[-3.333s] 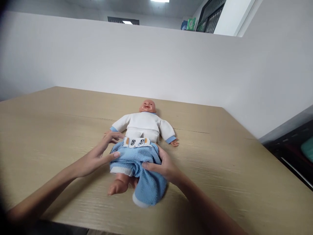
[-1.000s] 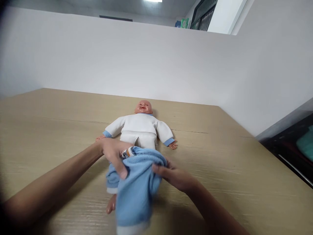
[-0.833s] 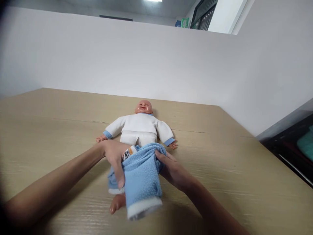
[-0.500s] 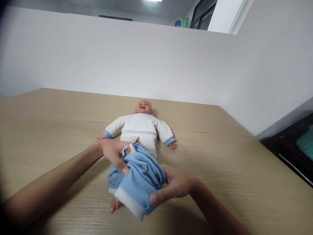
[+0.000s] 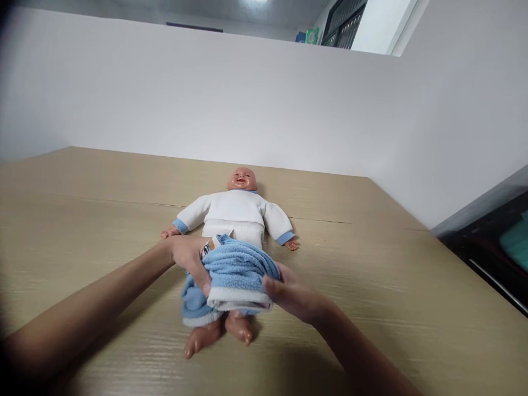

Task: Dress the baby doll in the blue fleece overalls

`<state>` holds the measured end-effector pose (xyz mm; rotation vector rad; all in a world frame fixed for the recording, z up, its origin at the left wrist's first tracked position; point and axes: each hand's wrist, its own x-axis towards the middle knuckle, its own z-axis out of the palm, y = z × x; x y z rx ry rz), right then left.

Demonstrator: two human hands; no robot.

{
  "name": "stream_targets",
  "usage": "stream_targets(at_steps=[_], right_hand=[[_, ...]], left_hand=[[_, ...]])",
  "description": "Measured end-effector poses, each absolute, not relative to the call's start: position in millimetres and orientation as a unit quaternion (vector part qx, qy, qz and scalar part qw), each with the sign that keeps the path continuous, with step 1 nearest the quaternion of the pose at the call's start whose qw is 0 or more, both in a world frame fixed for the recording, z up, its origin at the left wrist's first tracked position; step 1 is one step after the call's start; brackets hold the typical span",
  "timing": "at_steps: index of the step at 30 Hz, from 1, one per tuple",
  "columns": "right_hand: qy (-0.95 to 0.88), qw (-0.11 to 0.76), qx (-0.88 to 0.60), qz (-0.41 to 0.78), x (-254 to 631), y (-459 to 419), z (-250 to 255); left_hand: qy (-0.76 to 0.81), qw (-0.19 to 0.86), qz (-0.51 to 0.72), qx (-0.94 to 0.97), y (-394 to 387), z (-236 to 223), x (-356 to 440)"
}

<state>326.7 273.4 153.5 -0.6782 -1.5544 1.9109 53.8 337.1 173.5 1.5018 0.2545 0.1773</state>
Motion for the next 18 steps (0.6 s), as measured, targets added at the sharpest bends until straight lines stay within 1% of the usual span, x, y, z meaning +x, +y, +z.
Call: stream_targets(at_steps=[2,4,6,9,12,14,16,18], right_hand=[[-0.616,0.246,-0.201,0.721,328.9,275.9,158.3],[-0.634,0.234,-0.204,0.709,329.3,279.2,161.2],[-0.638,0.273,-0.252,0.675,327.5,282.3,162.2],[-0.639,0.344,-0.315,0.612,321.7,282.9,164.7],[-0.663,0.385,-0.386,0.513,313.6,272.6,175.1],[-0.673,0.366,-0.435,0.473,307.8,258.3,186.1],[-0.678,0.312,-0.462,0.48,302.0,240.0,196.7],[-0.681,0.277,-0.469,0.489,296.5,220.4,202.1]], left_hand=[[0.121,0.722,0.072,0.677,338.0,172.1,50.6],[0.13,0.723,0.07,0.675,339.4,170.5,48.3],[0.135,0.715,0.078,0.681,339.9,170.2,48.3],[0.144,0.676,0.093,0.717,336.9,174.8,53.0],[0.184,0.632,0.119,0.743,331.5,183.4,58.0],[0.2,0.611,0.132,0.754,329.4,187.9,58.9],[0.19,0.592,0.136,0.771,329.1,190.0,58.1],[0.164,0.584,0.122,0.785,329.4,190.3,57.0]])
